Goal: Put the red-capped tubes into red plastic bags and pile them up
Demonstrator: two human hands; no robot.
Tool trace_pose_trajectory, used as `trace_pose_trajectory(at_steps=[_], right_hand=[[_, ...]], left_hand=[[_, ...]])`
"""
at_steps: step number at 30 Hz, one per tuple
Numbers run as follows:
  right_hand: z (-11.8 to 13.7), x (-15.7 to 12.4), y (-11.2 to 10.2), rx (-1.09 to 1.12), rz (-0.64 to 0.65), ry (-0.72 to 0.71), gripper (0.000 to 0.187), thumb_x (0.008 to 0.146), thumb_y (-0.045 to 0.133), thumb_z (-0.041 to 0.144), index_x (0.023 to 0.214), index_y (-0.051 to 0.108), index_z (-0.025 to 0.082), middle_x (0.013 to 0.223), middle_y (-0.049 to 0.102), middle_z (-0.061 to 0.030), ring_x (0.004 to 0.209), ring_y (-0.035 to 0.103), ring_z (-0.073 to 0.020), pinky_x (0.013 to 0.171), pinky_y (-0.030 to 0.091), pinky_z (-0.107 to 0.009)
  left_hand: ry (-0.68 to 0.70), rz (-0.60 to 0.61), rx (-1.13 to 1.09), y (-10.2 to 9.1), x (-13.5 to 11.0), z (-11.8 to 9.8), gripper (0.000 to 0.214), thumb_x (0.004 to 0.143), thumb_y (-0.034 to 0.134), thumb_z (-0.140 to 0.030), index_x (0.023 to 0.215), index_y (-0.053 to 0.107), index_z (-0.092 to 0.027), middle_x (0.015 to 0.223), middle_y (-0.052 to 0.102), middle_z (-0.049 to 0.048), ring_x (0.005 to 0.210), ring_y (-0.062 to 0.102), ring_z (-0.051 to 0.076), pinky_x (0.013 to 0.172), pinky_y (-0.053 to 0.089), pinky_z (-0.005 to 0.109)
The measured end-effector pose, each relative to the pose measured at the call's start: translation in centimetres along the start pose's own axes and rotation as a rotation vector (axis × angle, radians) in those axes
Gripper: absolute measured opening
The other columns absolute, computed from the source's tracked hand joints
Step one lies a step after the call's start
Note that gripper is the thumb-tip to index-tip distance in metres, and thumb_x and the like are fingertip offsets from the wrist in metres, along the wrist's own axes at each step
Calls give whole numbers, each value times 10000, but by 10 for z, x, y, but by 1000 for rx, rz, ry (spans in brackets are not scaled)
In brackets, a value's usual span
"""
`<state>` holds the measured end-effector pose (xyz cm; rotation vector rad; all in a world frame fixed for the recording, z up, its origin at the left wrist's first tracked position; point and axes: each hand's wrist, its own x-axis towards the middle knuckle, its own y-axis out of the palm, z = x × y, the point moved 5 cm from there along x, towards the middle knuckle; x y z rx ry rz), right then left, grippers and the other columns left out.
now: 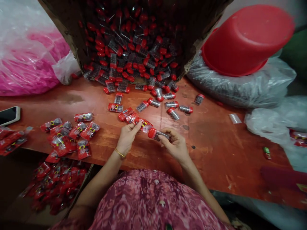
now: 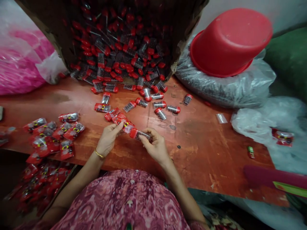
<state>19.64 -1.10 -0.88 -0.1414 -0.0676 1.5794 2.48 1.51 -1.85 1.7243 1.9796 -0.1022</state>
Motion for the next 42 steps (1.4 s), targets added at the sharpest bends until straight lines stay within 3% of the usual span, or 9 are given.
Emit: trace_pose_trajectory(at_steps=[6,11,18,23,27,32,38,42], right_hand=[[4,-5,1,28,-5,40,255,713,648,404,820,577,184,614,544,25,492,471,-93,441,414,-219],[8,-8,1,24,4,38,231,713,649,376,819,585,181,630,561,20,492,467,-90,435,400,-214],[5,-9,-1,-24,2,68,213,703,657,352,809,604,176,679,622,-9,552,537,-115,500,443,-229],[3,-9,-1,-46,-25,31,194,710,645,344,812,618,181,702,645,-19,574,558,-125,534,463,-240],[0,-9,5,41,-44,59,221,702,652,371,803,595,183,639,601,9,490,498,-97,445,422,-213],[-5,-10,14,155,-73,93,240,722,631,401,823,579,190,560,532,48,403,437,-69,371,375,-189],[-10,-10,14,192,-241,81,251,737,616,395,871,556,192,531,515,65,373,437,-66,361,367,-189],[-13,-10,20,170,-253,61,246,760,597,395,886,540,191,538,519,68,374,438,-64,367,368,-187]], left_hand=[[-39,56,-9,3,0,-2,429,503,755,-539,604,661,-132,564,621,-4,568,532,103,628,434,242],[33,92,25,5,-1,-3,412,553,730,-537,599,660,-134,581,610,-1,627,524,117,666,421,249],[193,84,307,0,-1,-6,362,682,652,-477,552,591,-144,521,474,-44,542,388,85,539,316,217],[238,118,433,1,-2,-3,319,762,584,-413,609,616,-134,565,527,-27,567,433,99,571,360,220],[220,98,314,4,-2,1,275,750,602,-401,682,634,-137,625,591,-17,596,493,101,609,404,219],[124,78,79,13,-4,8,289,598,738,-343,783,649,-141,759,674,10,681,585,122,687,460,243],[51,74,-28,23,-8,20,276,562,772,-297,743,651,-126,725,681,16,656,596,118,687,474,250],[6,24,-176,29,-11,29,319,539,788,-321,736,635,-123,693,668,4,625,587,99,660,464,229]])
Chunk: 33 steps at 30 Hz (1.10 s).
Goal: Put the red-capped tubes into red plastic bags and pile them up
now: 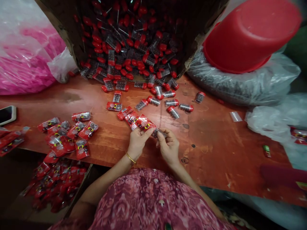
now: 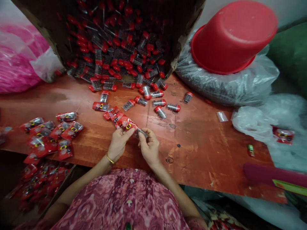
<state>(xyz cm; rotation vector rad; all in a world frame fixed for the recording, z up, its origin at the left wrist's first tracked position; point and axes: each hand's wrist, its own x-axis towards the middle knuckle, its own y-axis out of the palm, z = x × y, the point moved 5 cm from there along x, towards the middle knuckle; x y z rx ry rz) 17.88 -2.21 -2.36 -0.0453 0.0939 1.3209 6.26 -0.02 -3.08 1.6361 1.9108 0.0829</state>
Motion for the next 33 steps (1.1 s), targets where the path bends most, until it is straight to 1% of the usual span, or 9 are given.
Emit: trace_pose_trajectory(at_steps=[4,9,15,17,20,24,28,30,33], right_hand=[[-4,3,7,47,29,39,268,771,592,427,885,517,196,530,513,81,358,428,-56,363,366,-177],[-8,4,13,167,231,165,308,760,599,483,860,519,203,608,583,54,445,543,-82,447,463,-203],[-9,3,13,109,217,104,293,766,602,468,736,529,186,582,580,47,412,516,-71,465,458,-210],[-13,6,14,69,228,99,297,762,593,473,726,534,185,582,573,43,415,501,-75,456,450,-215],[-16,16,7,-71,180,20,283,718,633,443,688,542,177,576,552,36,473,494,-83,474,421,-207],[-14,33,-7,-263,128,-121,245,766,581,414,727,554,174,607,531,33,542,483,-93,527,397,-214],[-17,40,-10,-483,200,-212,287,848,466,426,730,544,177,608,525,23,564,487,-109,541,384,-226],[-21,38,-8,-573,232,-239,304,864,441,431,738,549,176,614,545,11,562,503,-119,540,390,-234],[-22,32,-3,-692,240,-321,308,874,434,436,798,576,173,668,605,-24,580,544,-143,552,418,-254]], left_hand=[[0,30,-76,7,2,1,331,553,779,-343,748,619,-130,656,641,-21,590,561,73,618,446,201],[76,-29,-165,0,8,-13,318,568,774,-331,758,600,-144,690,634,-25,613,568,69,611,450,192],[-118,156,-74,14,-2,7,364,598,740,-441,684,587,-122,465,483,-71,360,360,24,336,258,158],[-108,116,-99,13,-4,10,367,559,773,-411,688,588,-121,504,532,-57,395,413,29,362,303,151],[-113,47,-143,0,-2,5,311,545,802,-295,719,615,-118,626,639,-5,557,577,73,563,463,181],[-71,-239,-360,-49,7,-20,142,776,622,-288,762,622,-147,771,698,34,738,660,117,746,498,238],[172,-572,-651,-101,2,-46,401,875,383,-499,839,612,-172,906,699,54,927,647,131,862,478,262],[141,-593,-712,-105,-2,-45,533,849,322,-594,891,608,-145,970,688,103,1003,627,172,881,480,297],[8,-510,-708,-91,-3,-35,532,856,326,-557,911,600,-104,1026,669,155,1035,617,213,869,494,326]])
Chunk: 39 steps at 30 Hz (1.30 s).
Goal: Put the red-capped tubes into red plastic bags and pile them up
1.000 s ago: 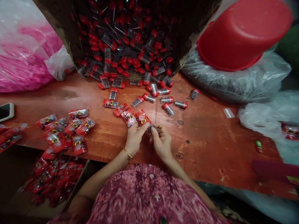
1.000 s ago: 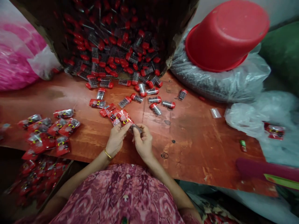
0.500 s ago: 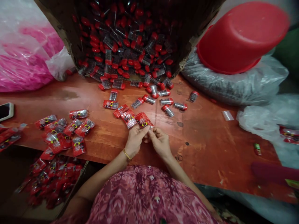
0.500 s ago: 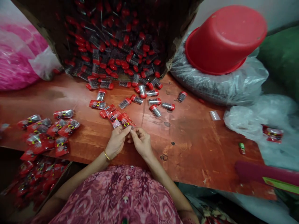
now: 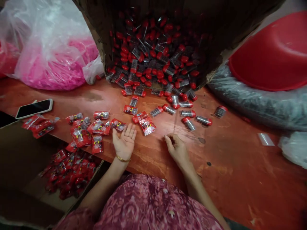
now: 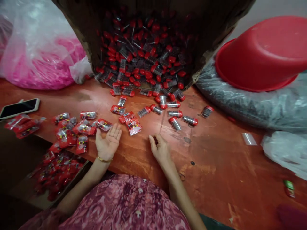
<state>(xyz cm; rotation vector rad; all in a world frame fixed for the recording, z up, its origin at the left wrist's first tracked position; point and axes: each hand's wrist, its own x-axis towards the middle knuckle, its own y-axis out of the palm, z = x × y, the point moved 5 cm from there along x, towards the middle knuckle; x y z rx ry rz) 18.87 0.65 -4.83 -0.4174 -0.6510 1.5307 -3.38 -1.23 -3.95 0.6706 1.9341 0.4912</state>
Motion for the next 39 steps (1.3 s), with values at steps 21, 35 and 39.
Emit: trace_pose_trajectory(at_steps=[21,35,39], right_hand=[[31,16,46,-593,149,-390,425,883,394,201,1295,497,196,1340,477,-134,1201,408,-283,984,309,-441],[40,5,43,-549,69,-472,489,877,412,340,1339,419,178,1396,390,-159,1302,276,-343,1009,253,-555],[32,5,42,-500,0,-461,470,892,355,312,1312,430,115,1367,422,-185,1322,264,-318,1031,236,-558]], left_hand=[[897,753,1611,75,43,5,221,722,551,-175,868,689,-266,1161,650,42,1278,411,264,1116,68,464],[1236,246,1690,55,21,-52,337,777,537,-353,1078,604,-215,1338,508,127,1334,314,310,1104,69,504],[1223,291,1828,95,55,-38,376,754,572,-355,1089,609,-187,1387,442,154,1360,233,350,1097,78,533]])
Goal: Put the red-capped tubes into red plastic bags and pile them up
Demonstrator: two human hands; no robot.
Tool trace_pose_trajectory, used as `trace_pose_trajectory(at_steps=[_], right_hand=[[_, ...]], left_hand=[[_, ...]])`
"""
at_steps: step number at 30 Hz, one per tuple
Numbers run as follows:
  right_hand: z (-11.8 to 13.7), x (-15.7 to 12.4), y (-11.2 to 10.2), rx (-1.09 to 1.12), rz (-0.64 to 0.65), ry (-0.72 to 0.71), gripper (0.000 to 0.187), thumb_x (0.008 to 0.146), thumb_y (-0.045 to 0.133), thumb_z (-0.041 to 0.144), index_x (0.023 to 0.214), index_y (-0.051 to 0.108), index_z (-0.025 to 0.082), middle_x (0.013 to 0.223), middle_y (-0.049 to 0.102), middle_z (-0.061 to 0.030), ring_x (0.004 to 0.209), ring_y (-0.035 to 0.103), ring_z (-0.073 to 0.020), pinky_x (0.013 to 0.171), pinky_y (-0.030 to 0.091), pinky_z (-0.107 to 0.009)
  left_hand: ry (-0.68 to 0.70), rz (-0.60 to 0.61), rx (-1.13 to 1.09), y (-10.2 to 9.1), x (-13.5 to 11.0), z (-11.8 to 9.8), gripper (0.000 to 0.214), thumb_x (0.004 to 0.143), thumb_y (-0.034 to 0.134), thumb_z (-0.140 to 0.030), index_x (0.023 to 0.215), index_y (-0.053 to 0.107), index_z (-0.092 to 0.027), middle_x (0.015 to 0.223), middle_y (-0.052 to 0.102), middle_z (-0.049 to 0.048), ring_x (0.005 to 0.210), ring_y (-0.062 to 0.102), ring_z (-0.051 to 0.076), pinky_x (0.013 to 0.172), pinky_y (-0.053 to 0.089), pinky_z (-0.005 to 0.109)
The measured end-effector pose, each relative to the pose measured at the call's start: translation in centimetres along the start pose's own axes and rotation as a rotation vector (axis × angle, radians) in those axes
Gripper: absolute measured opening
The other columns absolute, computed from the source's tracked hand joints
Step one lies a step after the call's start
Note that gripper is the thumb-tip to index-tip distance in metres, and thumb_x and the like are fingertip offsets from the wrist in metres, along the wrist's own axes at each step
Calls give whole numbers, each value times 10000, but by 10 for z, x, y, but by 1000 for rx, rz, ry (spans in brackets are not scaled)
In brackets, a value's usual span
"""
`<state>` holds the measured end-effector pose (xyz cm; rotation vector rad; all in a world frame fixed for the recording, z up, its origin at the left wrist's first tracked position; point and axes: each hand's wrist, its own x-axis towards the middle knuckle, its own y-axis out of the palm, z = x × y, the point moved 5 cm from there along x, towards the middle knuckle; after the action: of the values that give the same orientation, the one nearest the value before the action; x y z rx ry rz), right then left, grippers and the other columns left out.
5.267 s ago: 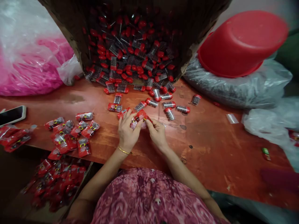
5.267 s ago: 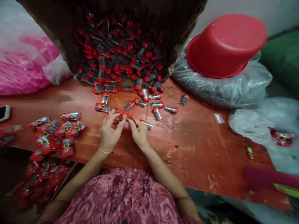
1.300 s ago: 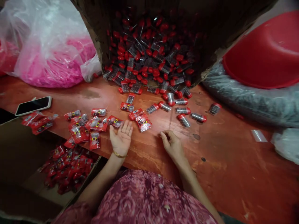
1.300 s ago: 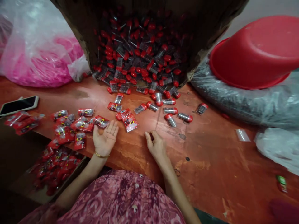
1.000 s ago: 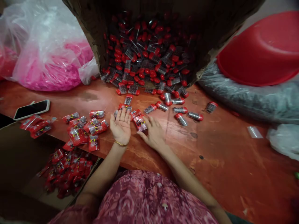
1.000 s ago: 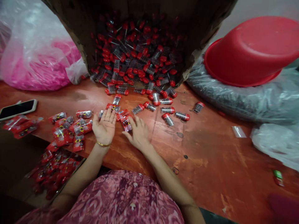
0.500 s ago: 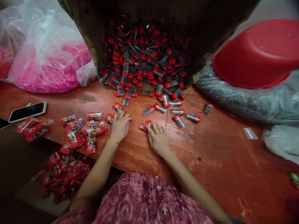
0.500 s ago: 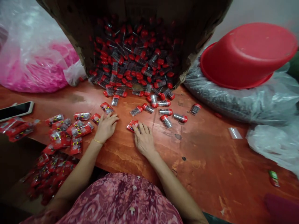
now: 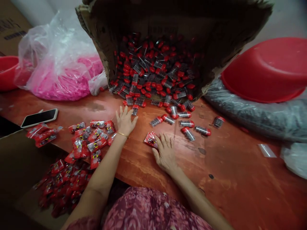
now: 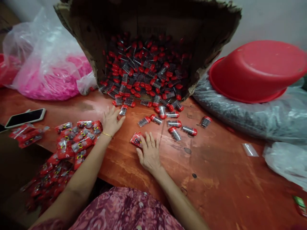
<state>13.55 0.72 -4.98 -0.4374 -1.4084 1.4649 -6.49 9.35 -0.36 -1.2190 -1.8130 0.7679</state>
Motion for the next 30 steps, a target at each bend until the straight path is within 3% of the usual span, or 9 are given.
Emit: trace_pose_trajectory(at_steps=[4,9,14,17,20,26,30], right_hand=[[-4,0,2,38,-34,6,408,894,360,284,1238,498,113,1303,489,-178,1285,339,-294,1036,257,-520],[-6,2,3,118,-19,24,394,904,345,274,1242,503,145,1272,525,-155,1232,411,-266,1013,304,-474],[-9,1,2,158,-18,35,383,922,314,284,1222,514,152,1240,554,-147,1175,469,-254,996,326,-453],[-10,1,2,172,-21,23,383,930,306,293,1201,526,137,1225,564,-156,1162,481,-256,989,332,-452],[-10,0,3,197,-17,26,379,930,313,295,1195,534,138,1219,568,-159,1166,477,-264,995,322,-473],[-11,-1,2,260,-81,32,369,925,334,284,1215,522,153,1218,563,-160,1188,467,-271,987,348,-489],[-14,-2,-1,279,-172,55,366,921,344,283,1223,506,155,1271,519,-167,1209,455,-277,975,382,-488]], left_hand=[[-114,76,228,7,8,26,348,813,470,-288,1105,601,-151,1378,430,198,1332,261,394,1048,153,599],[-312,20,364,-23,-22,60,378,834,410,-256,1134,572,-93,1403,368,247,1329,255,408,1018,242,584],[-421,65,424,-43,-42,75,422,844,378,-253,1124,556,7,1405,325,300,1341,243,397,1053,253,499],[-444,60,488,-52,-51,80,450,857,339,-247,1179,529,5,1429,309,273,1346,242,379,1063,238,497],[-457,38,552,-63,-64,88,453,858,316,-237,1224,515,-61,1442,325,221,1339,262,370,1055,202,563],[-472,13,660,-95,-90,112,428,820,308,-180,1130,598,-127,1369,441,205,1332,274,370,1022,180,632],[-402,-43,669,-110,-69,99,427,813,353,-240,1137,597,-105,1396,390,232,1344,243,388,1039,146,628]])
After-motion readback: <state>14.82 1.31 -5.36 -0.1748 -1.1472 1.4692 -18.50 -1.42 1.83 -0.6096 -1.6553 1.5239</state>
